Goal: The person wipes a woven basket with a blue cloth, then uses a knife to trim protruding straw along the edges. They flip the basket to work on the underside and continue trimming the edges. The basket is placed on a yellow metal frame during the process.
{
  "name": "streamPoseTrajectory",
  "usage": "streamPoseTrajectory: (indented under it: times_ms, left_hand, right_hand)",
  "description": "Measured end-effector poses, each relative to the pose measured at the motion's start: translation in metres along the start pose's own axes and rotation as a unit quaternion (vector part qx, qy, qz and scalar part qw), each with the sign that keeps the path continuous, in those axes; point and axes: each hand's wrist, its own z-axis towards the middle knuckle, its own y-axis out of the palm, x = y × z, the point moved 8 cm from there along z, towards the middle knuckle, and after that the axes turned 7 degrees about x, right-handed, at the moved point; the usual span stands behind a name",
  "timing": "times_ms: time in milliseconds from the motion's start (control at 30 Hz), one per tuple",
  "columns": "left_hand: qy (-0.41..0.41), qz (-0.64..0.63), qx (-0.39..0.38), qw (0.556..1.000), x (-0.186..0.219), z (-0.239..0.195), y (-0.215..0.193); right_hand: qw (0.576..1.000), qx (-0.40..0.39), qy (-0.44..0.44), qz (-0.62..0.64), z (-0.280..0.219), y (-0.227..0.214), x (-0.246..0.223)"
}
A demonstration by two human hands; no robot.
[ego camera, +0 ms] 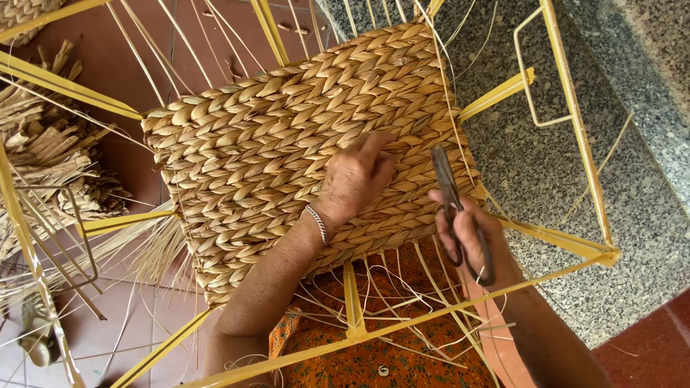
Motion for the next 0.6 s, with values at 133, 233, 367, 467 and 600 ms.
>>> streamPoseTrajectory:
  times_ms: [133, 233, 367, 467, 600]
  left_hand:
    - [0.079, 0.134, -0.005, 0.988, 0.029, 0.009, 0.000]
    - [0.087, 0.163, -0.019, 0.983, 0.036, 0.014, -0.002]
    - [0.100, 0.167, -0.015, 0.981, 0.042, 0.016, -0.004]
    - [0.093, 0.148, -0.042, 0.984, 0.043, 0.016, 0.000]
    - [0.090, 0.130, -0.041, 0.987, 0.044, 0.017, 0.002]
  right_hand:
    - [0.954, -0.061, 0.196, 0.219, 0.005, 0.019, 0.022]
    - [0.927, -0.088, 0.236, 0.279, 0.006, 0.033, 0.025]
    - [0.909, -0.103, 0.261, 0.308, 0.005, 0.045, 0.026]
    - [0.904, -0.093, 0.262, 0.325, 0.007, 0.047, 0.026]
    - [0.899, -0.089, 0.269, 0.334, 0.012, 0.047, 0.028]
